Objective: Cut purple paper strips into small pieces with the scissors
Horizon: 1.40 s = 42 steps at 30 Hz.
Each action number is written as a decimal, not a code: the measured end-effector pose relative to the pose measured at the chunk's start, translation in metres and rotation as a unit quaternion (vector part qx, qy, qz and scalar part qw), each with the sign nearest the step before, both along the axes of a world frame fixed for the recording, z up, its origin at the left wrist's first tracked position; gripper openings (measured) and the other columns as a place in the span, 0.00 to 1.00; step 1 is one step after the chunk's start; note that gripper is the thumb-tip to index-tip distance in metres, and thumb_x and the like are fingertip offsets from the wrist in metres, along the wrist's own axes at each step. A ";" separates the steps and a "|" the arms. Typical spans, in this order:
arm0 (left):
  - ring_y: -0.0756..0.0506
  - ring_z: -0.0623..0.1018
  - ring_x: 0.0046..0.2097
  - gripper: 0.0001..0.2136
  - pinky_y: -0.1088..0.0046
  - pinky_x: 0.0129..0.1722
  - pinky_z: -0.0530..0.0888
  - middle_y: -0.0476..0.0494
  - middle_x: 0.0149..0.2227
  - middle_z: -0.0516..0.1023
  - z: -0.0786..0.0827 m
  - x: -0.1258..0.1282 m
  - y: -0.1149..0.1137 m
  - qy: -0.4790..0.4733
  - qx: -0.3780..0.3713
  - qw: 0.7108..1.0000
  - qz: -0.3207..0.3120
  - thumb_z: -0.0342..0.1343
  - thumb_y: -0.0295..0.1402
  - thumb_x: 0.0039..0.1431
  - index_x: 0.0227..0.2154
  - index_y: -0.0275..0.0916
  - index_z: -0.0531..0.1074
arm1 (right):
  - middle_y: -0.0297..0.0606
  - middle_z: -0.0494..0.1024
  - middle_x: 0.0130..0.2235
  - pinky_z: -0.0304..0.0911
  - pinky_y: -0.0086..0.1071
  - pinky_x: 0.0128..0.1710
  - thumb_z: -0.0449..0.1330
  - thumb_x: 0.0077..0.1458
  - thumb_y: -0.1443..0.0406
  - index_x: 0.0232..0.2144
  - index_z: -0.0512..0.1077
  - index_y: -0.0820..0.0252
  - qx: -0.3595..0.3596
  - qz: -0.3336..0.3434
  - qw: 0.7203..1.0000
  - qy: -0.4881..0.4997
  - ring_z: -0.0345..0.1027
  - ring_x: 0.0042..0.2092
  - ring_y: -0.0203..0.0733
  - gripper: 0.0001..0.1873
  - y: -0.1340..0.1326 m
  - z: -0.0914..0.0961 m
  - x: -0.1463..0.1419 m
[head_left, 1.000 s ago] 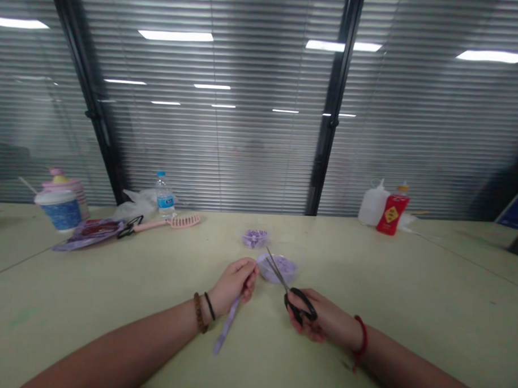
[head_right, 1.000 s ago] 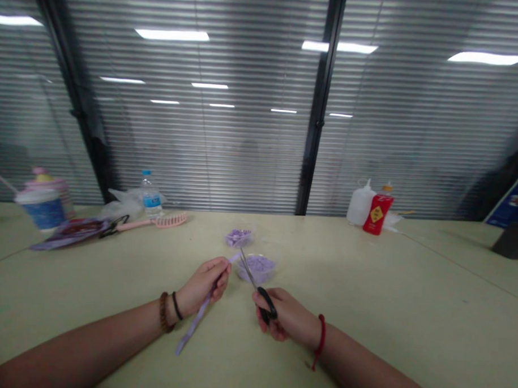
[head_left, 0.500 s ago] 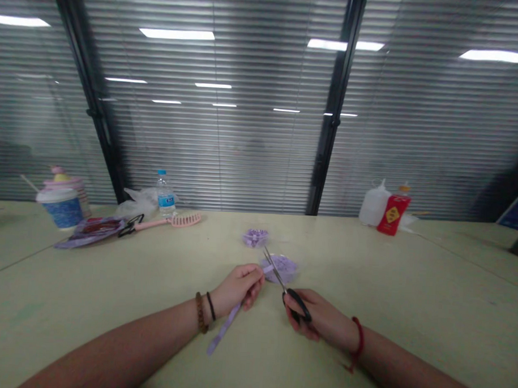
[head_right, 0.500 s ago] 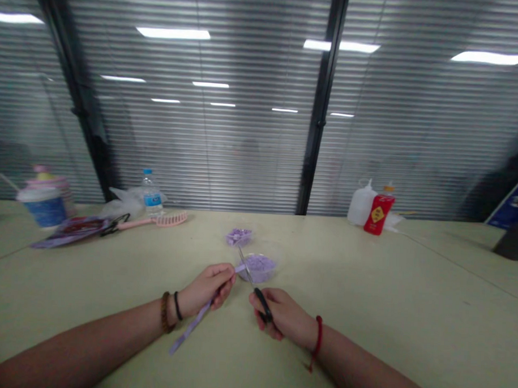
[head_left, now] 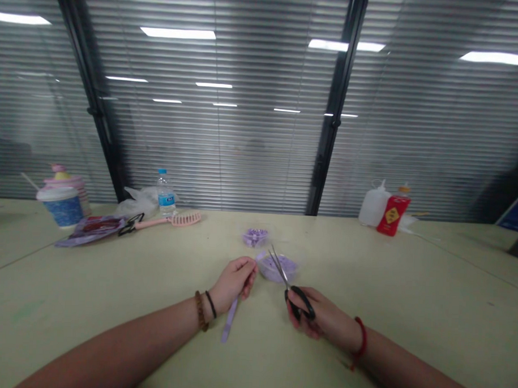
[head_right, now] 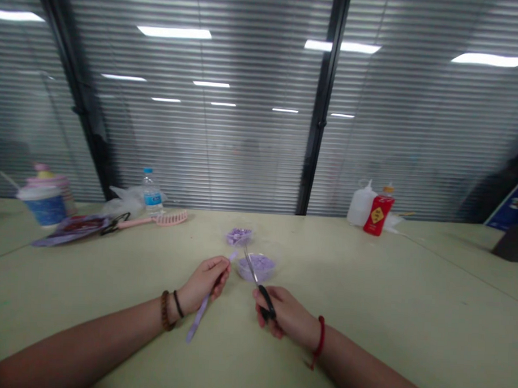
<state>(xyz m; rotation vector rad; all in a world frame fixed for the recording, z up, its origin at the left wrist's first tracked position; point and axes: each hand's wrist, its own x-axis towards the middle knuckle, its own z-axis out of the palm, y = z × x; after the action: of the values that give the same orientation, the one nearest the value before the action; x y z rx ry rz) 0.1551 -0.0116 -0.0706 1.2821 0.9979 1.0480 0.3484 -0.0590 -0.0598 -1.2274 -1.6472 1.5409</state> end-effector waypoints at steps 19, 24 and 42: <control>0.57 0.59 0.12 0.13 0.85 0.09 0.56 0.56 0.15 0.61 0.000 0.003 -0.007 0.078 0.042 0.995 -0.055 0.46 0.41 0.54 0.22 0.36 0.61 | 0.29 0.63 0.18 0.41 0.21 0.10 0.53 0.44 0.45 0.21 0.60 0.63 0.018 0.015 1.000 -0.020 0.47 0.13 0.23 0.25 0.000 -0.002 -0.004; 0.57 0.60 0.13 0.12 0.84 0.09 0.57 0.55 0.16 0.62 0.001 0.003 -0.006 0.067 0.032 0.996 -0.039 0.46 0.41 0.53 0.23 0.36 0.63 | 0.28 0.62 0.17 0.40 0.21 0.11 0.53 0.43 0.42 0.21 0.60 0.63 0.003 -0.036 0.999 0.018 0.46 0.13 0.23 0.28 0.002 -0.004 -0.005; 0.57 0.59 0.12 0.13 0.84 0.09 0.57 0.56 0.14 0.60 0.006 0.003 -0.012 0.037 0.038 0.998 -0.046 0.48 0.42 0.53 0.22 0.36 0.62 | 0.32 0.66 0.18 0.44 0.20 0.10 0.53 0.42 0.42 0.21 0.61 0.64 -0.014 0.027 1.000 0.001 0.50 0.12 0.24 0.29 -0.003 -0.005 -0.005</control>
<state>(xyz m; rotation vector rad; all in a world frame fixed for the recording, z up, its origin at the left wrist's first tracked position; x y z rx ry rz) 0.1583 -0.0232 -0.0649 1.4243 0.9525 0.9822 0.3436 -0.0624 -0.0649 -1.2056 -1.6744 1.6024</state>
